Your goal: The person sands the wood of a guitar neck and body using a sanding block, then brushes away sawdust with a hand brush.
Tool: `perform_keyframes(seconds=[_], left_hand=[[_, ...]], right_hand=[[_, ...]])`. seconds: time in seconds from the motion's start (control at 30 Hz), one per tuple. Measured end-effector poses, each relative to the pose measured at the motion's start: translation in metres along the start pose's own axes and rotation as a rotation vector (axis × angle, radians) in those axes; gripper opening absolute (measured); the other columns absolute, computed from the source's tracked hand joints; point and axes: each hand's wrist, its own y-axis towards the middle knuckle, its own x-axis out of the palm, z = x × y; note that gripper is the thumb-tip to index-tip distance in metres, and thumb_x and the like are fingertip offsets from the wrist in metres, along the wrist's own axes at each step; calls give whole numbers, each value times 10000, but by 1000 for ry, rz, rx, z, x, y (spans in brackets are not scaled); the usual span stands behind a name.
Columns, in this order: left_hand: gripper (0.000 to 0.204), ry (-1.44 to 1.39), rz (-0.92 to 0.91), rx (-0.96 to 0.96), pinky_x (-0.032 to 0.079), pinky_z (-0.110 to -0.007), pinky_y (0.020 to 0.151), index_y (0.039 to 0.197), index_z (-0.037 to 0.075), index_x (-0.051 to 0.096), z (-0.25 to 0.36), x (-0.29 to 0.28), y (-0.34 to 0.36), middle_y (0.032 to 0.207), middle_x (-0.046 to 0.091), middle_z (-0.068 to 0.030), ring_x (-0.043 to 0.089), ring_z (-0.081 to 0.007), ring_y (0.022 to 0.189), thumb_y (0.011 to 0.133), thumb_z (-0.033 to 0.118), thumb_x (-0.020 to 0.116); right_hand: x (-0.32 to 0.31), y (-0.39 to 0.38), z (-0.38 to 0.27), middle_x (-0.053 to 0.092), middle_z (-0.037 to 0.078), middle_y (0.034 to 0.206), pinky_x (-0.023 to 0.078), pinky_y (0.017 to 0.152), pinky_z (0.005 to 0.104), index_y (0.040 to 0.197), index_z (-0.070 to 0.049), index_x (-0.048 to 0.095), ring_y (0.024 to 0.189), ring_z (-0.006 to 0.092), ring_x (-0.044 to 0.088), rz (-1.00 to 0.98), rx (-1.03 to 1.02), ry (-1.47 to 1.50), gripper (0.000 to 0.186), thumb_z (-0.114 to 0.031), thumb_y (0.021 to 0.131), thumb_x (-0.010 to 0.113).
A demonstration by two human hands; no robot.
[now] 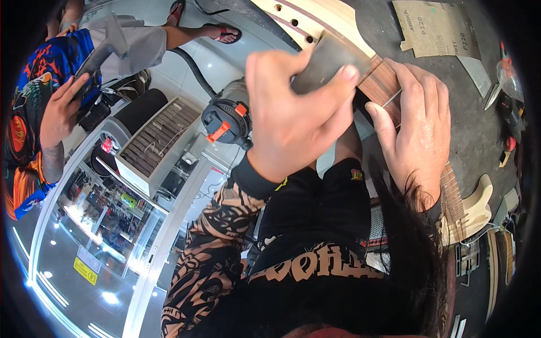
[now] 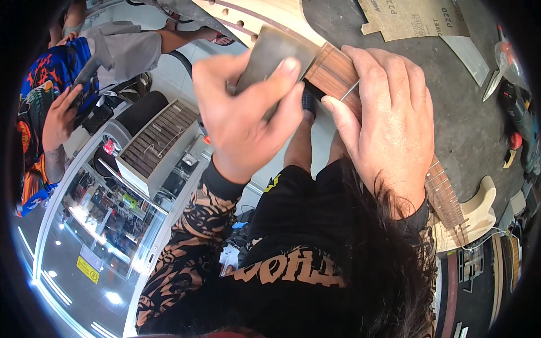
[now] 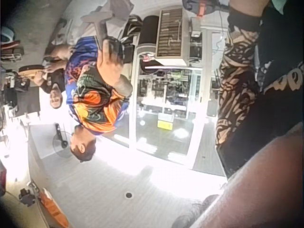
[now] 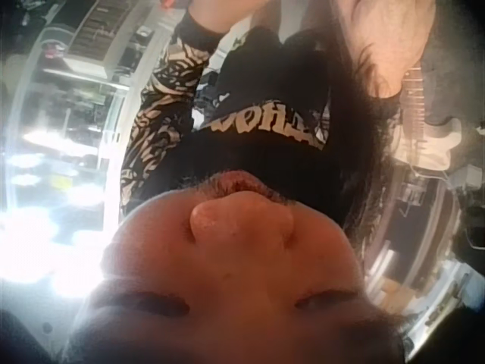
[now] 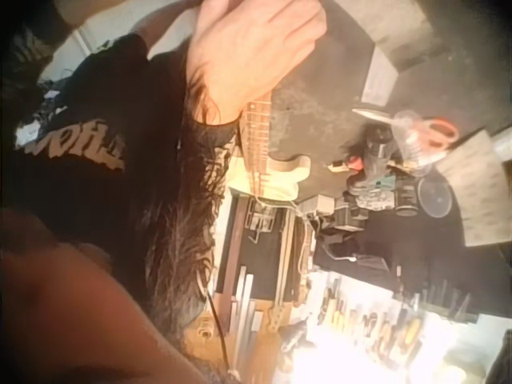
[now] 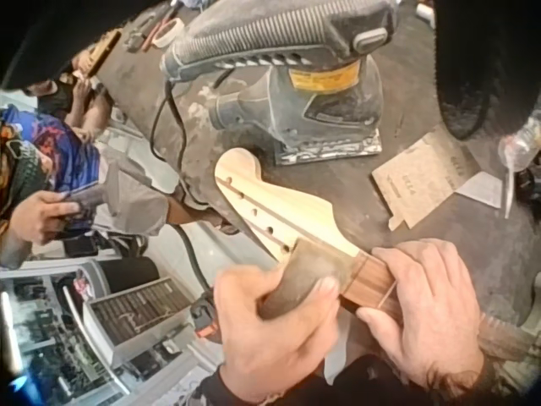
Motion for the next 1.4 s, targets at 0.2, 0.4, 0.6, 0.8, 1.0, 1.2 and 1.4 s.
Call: perform_keyframes(seconds=[0.2,0.4,0.6,0.8,1.0,1.2,1.4], left_hand=[[464,2,-11,4,518,-375,830,1190,161,873,-3,-2,-11,1247,642,-131,588,-286,1063,745,58,956],[469,1,55,-10,509,-414,850,1189,197,876,-1,9,-9,1194,608,-153,589,-325,1044,737,93,952],[372,120,13,9,530,-384,844,1159,182,881,-19,1,11,1170,623,-124,613,-294,1058,797,130,952],[316,105,8,-20,508,-394,872,1128,149,866,-4,6,32,1095,661,-107,618,-280,1030,820,108,926],[263,92,136,92,463,-412,824,1098,127,869,-39,5,50,1050,629,-112,587,-308,960,840,99,914],[271,80,142,163,485,-412,841,1107,136,878,-45,6,57,1064,635,-119,603,-304,971,840,112,914],[332,-6,98,17,524,-430,848,1128,189,895,-20,-2,23,1083,670,-129,634,-325,972,801,133,919]], right_hand=[[3,-1,1,676,93,1368,518,1090,504,1470,-117,654,1283,364,614,2,-7,10,685,-315,855,883],[-2,0,3,668,175,1407,499,1114,529,1509,-66,615,1286,425,604,-38,-28,32,637,-280,948,828],[-2,-2,4,665,180,1410,495,1120,530,1511,-67,613,1286,430,603,-34,-16,6,628,-304,966,814],[3,-3,3,672,91,1372,520,1085,503,1486,-125,644,1291,361,609,-8,-14,-1,698,-338,866,883],[-2,2,5,674,107,1362,518,1075,502,1488,-110,633,1277,373,609,-18,-42,-25,692,-355,886,872],[-4,2,5,670,147,1375,501,1075,526,1492,-77,619,1239,412,603,-18,-89,-13,664,-305,917,861],[6,-3,1,640,200,1385,479,1114,560,1522,-51,591,1262,448,583,-45,-93,-19,719,-298,910,875]])
